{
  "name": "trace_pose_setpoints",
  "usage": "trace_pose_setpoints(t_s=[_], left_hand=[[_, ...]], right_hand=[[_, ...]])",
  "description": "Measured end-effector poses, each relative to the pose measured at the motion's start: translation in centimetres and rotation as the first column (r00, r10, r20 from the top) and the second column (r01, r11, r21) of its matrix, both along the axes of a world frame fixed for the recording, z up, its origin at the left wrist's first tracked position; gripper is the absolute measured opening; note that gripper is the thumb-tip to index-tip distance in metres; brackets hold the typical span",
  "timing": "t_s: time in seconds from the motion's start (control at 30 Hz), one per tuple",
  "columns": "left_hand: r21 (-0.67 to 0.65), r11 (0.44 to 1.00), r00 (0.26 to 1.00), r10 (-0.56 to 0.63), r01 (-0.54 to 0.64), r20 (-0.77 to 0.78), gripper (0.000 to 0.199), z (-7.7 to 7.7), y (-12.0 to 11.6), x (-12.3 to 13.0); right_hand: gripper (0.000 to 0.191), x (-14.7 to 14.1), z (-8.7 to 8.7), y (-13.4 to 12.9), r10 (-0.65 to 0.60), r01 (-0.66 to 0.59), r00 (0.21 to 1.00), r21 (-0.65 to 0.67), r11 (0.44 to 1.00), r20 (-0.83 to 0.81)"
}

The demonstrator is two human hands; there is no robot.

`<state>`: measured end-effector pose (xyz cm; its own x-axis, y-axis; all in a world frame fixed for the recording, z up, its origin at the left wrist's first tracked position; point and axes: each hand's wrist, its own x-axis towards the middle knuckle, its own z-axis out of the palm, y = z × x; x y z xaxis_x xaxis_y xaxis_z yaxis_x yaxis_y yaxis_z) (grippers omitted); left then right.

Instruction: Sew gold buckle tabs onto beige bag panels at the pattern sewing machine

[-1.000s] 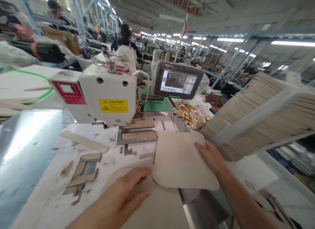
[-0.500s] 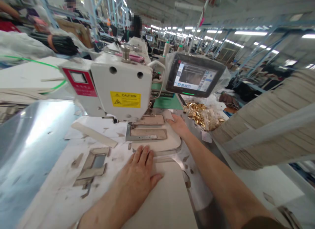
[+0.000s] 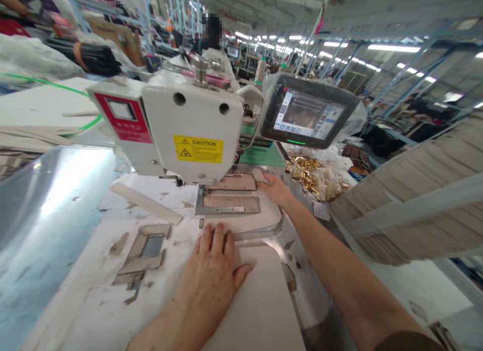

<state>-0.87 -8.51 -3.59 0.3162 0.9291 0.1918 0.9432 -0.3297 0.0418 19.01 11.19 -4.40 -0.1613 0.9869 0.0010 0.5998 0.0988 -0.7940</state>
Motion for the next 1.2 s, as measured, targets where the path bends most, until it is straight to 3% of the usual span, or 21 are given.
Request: trace_pose_setpoints(t_s=[0.37,0.5,0.6,0.7,0.77,0.87,0.97,1.2], left_hand=[[-0.009,1.000,1.000,0.004,-0.004,-0.022,0.069,-0.1,-0.2,0.1],[0.014,1.000,0.999,-0.024,0.024,-0.023,0.066,-0.2,0.1,-0.2],[0.034,0.998,0.998,-0.057,0.058,-0.015,0.061,-0.4,0.5,-0.5],[0.033,0.994,0.994,-0.106,0.105,0.023,0.058,-0.6,0.7,-0.7],[0.038,0.993,0.991,-0.116,0.113,0.068,0.057,-0.6,0.8,-0.7],[0.056,0.992,0.984,-0.119,0.112,0.132,0.055,-0.5,0.8,-0.7],[0.053,0.992,0.983,-0.117,0.110,0.138,0.051,-0.2,0.8,-0.7],[0.044,0.993,0.993,-0.113,0.111,0.024,0.047,0.0,0.8,-0.8]], right_hand=[[0.029,-0.7,-0.1,-0.8,-0.075,0.025,0.962,0.187,0.982,0.264],[0.046,0.7,1.1,-2.4,-0.150,0.050,0.950,0.339,0.939,0.275],[0.047,2.8,2.4,-6.1,0.006,-0.138,0.957,0.437,0.889,0.290],[0.040,4.3,2.7,-11.2,0.251,-0.401,0.878,0.340,0.851,0.407],[0.043,4.8,2.0,-13.9,0.317,-0.496,0.805,0.277,0.823,0.501],[0.049,5.0,0.6,-15.8,0.301,-0.522,0.757,0.261,0.812,0.579],[0.047,4.8,-0.2,-15.9,0.265,-0.507,0.771,0.304,0.807,0.579],[0.039,4.6,0.4,-15.6,0.225,-0.451,0.832,0.382,0.807,0.506]])
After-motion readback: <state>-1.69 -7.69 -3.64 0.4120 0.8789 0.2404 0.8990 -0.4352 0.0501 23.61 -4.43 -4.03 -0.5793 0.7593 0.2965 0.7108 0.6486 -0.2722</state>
